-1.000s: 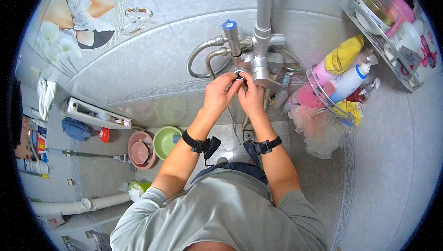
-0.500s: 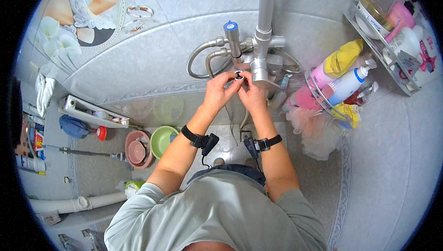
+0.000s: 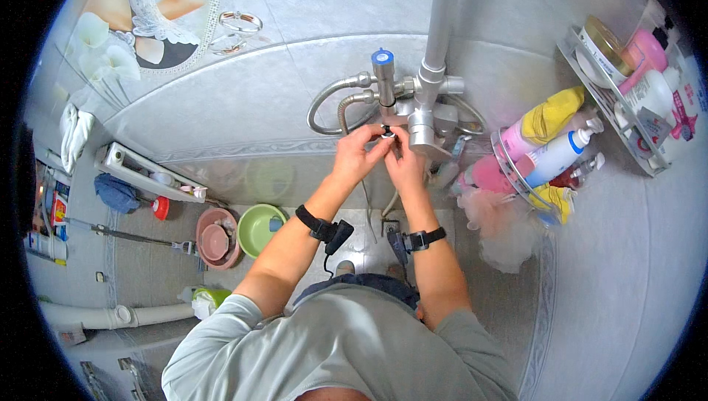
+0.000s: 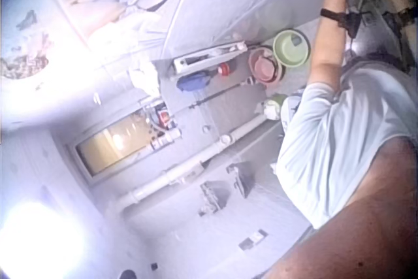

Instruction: The person uses pliers to unscrew and remove parts of a shower head assembly, wipes a component with a cloth, and then reattaches the parts by hand.

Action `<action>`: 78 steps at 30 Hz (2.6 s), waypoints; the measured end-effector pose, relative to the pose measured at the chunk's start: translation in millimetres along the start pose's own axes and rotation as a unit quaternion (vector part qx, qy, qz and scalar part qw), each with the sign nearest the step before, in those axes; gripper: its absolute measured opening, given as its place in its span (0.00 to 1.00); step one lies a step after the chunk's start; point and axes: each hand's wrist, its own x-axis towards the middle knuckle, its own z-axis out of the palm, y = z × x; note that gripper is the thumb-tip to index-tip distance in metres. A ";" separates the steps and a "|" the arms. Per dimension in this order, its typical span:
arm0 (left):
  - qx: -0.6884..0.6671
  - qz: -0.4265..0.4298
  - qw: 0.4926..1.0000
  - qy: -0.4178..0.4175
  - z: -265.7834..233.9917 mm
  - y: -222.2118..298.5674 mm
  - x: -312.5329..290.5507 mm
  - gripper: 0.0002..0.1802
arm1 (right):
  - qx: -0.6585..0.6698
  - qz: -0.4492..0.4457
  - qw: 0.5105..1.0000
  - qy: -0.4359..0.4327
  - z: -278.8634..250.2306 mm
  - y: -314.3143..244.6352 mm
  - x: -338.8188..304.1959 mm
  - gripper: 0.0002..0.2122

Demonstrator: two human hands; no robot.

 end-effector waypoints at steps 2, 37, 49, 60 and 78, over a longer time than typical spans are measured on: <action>-0.011 -0.010 1.000 -0.010 2.1 -0.6 -0.2 0.13 | -0.041 -0.036 0.998 0.036 -0.6 5.4 -1.1 0.15; -0.035 -0.072 0.996 0.036 5.8 8.3 10.9 0.19 | -0.023 0.028 0.999 -0.033 0.2 7.0 21.0 0.19; -0.031 -0.108 0.993 0.032 12.0 -0.1 13.0 0.18 | 0.005 0.004 1.000 -0.024 -0.8 10.1 22.3 0.20; -0.086 -0.148 0.985 0.038 18.1 -7.7 10.8 0.20 | -0.034 -0.004 0.999 -0.033 0.2 -5.7 24.5 0.15; -0.132 -0.119 0.982 0.059 18.4 -13.4 5.8 0.22 | -0.141 0.054 0.985 -0.081 -15.8 -22.3 30.0 0.16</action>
